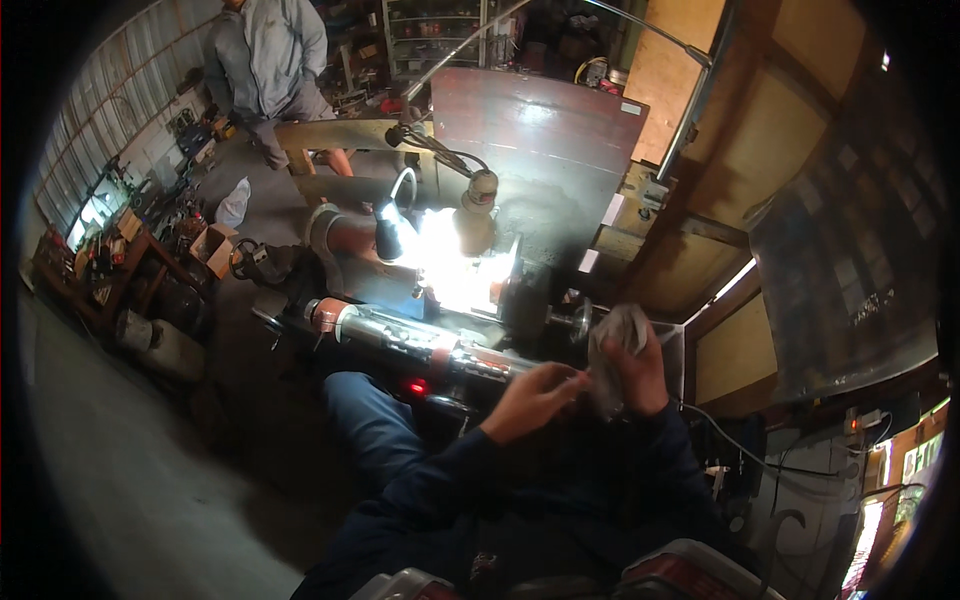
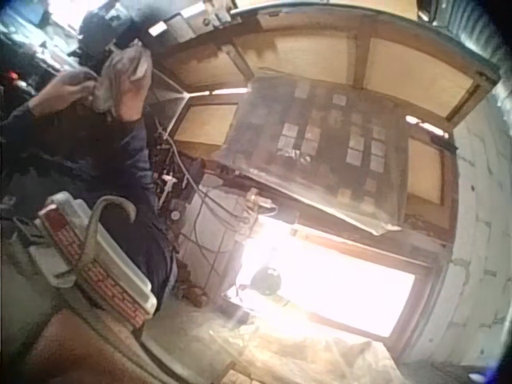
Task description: Operating a metal lathe to shape a cylindrical metal workpiece.
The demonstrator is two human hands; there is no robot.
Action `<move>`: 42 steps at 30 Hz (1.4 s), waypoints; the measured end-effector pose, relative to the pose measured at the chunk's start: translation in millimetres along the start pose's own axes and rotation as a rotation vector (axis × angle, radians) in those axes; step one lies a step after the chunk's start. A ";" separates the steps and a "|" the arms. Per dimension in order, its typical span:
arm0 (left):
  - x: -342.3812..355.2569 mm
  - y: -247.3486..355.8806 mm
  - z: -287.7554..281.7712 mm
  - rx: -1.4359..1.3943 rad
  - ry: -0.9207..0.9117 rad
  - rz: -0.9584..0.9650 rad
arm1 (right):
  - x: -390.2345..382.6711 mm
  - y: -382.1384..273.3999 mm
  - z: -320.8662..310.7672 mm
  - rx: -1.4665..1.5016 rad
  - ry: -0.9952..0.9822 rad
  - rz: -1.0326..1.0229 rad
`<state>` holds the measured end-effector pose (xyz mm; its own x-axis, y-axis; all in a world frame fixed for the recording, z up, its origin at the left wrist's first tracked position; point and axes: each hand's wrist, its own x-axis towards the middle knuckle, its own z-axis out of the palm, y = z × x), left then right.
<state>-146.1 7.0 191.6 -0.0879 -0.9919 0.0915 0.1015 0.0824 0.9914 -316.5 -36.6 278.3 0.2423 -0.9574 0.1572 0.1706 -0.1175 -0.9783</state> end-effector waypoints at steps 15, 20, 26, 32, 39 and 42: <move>94.6 -25.1 -102.2 0.987 0.447 0.115 | 172.7 117.7 56.9 -1.194 -0.616 -1.174; 105.4 -34.8 -107.3 0.898 0.348 -0.010 | 205.2 162.7 39.3 -1.347 -0.339 -0.745; 98.0 -33.8 -83.8 1.113 0.301 0.155 | 319.8 230.1 -19.8 -0.492 -0.312 0.108; 102.0 -23.1 -85.3 0.854 0.589 0.157 | 216.3 171.9 25.1 -1.434 -0.423 -0.672; 102.9 -19.6 -102.0 1.049 0.332 0.202 | 273.8 186.2 18.4 -0.853 -0.318 -0.027; 105.2 -34.8 -112.3 1.011 0.281 0.190 | 240.3 155.7 36.0 -0.999 -0.416 -0.355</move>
<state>-47.5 -111.0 156.3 0.0876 -0.9305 0.3556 -0.7915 0.1517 0.5920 -197.3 -275.5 168.6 0.6618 -0.6883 0.2971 -0.4992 -0.7003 -0.5102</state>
